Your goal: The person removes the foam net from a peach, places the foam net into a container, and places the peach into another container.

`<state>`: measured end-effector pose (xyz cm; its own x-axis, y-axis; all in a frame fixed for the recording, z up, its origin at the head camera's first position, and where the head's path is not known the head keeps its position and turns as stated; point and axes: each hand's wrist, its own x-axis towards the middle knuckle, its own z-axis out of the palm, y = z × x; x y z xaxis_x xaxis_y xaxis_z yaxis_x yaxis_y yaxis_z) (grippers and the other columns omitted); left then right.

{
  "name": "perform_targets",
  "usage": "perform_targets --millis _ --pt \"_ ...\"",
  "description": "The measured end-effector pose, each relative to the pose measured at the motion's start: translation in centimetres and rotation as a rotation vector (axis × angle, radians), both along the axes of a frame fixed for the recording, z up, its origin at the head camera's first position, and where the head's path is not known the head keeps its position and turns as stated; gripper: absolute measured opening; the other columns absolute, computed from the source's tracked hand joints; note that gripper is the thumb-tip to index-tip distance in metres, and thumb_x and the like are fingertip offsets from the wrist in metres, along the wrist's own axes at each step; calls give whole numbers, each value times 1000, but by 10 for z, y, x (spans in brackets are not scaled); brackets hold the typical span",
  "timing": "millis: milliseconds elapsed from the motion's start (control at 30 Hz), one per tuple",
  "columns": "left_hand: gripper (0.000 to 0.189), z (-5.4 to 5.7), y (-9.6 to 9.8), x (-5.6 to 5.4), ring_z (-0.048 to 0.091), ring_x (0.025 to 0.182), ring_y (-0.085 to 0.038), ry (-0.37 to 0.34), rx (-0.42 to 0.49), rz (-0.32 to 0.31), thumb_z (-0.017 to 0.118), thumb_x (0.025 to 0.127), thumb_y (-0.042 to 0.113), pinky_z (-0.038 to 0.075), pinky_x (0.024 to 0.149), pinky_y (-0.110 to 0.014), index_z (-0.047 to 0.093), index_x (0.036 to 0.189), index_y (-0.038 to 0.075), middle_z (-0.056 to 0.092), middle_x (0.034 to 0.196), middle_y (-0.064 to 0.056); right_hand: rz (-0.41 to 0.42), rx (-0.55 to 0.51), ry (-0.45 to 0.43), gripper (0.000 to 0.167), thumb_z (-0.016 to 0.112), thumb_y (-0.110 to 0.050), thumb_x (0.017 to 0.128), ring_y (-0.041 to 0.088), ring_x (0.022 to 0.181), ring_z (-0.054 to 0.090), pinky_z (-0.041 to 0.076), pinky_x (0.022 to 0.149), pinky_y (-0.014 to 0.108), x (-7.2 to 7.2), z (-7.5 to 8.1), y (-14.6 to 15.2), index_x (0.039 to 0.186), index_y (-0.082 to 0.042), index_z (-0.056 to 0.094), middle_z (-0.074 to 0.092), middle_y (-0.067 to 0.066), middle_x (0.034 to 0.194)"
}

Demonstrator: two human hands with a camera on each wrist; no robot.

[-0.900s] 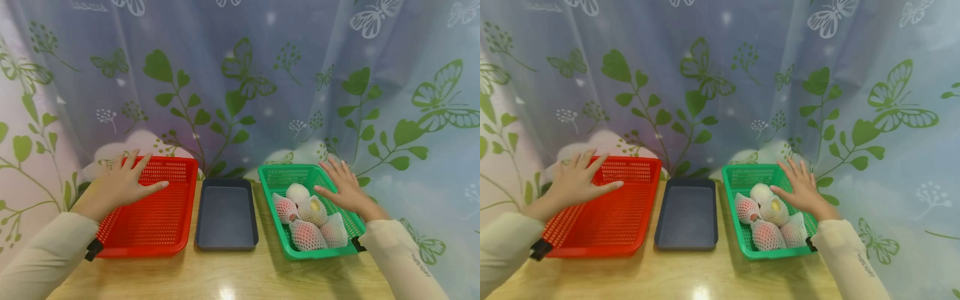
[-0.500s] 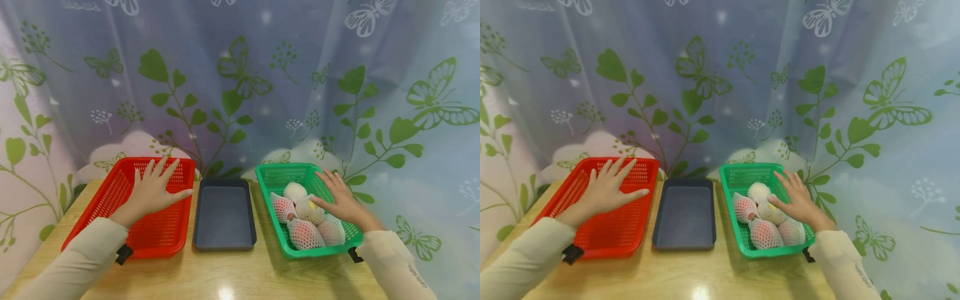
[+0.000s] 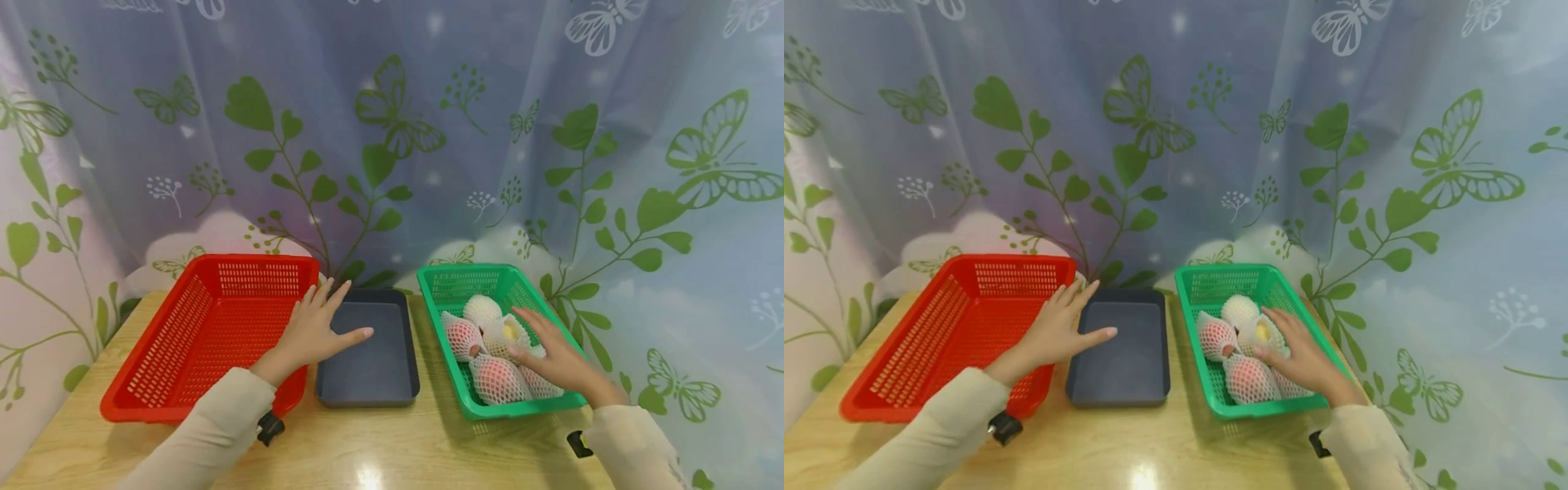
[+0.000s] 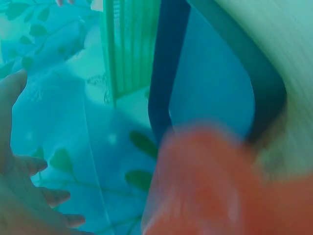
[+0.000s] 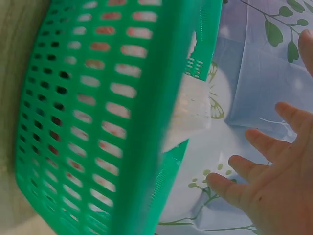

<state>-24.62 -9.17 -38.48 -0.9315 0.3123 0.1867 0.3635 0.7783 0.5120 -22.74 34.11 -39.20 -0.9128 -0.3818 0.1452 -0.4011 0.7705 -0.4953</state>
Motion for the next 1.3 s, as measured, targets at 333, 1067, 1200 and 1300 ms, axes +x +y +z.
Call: perform_targets --millis 333,1067,1200,1300 --pt "94 -27 52 4 9 144 -41 -146 227 -42 60 82 66 18 109 -68 18 154 24 12 160 -6 1 -64 -62 68 60 -32 95 50 136 24 32 93 73 8 -20 1 151 -14 28 25 22 153" --pt "83 -80 145 33 34 137 -38 -580 1023 -172 71 87 31 36 107 -53 24 152 11 31 153 -15 174 -205 -283 55 62 -16 94 48 123 43 41 93 63 -3 -40 -1 140 3 40 40 28 142" --pt "78 -84 155 38 37 135 -37 -631 1145 -144 71 88 27 36 108 -51 29 150 7 35 151 -17 206 -209 -323 57 63 -17 93 53 130 33 37 96 67 -7 -43 -3 140 6 39 34 31 145" --pt "74 -86 160 40 39 134 -37 -626 1191 -114 72 87 24 36 108 -49 33 147 2 37 149 -19 223 -210 -359 60 64 -18 92 55 132 26 38 97 65 -9 -44 -4 140 7 38 31 33 145"
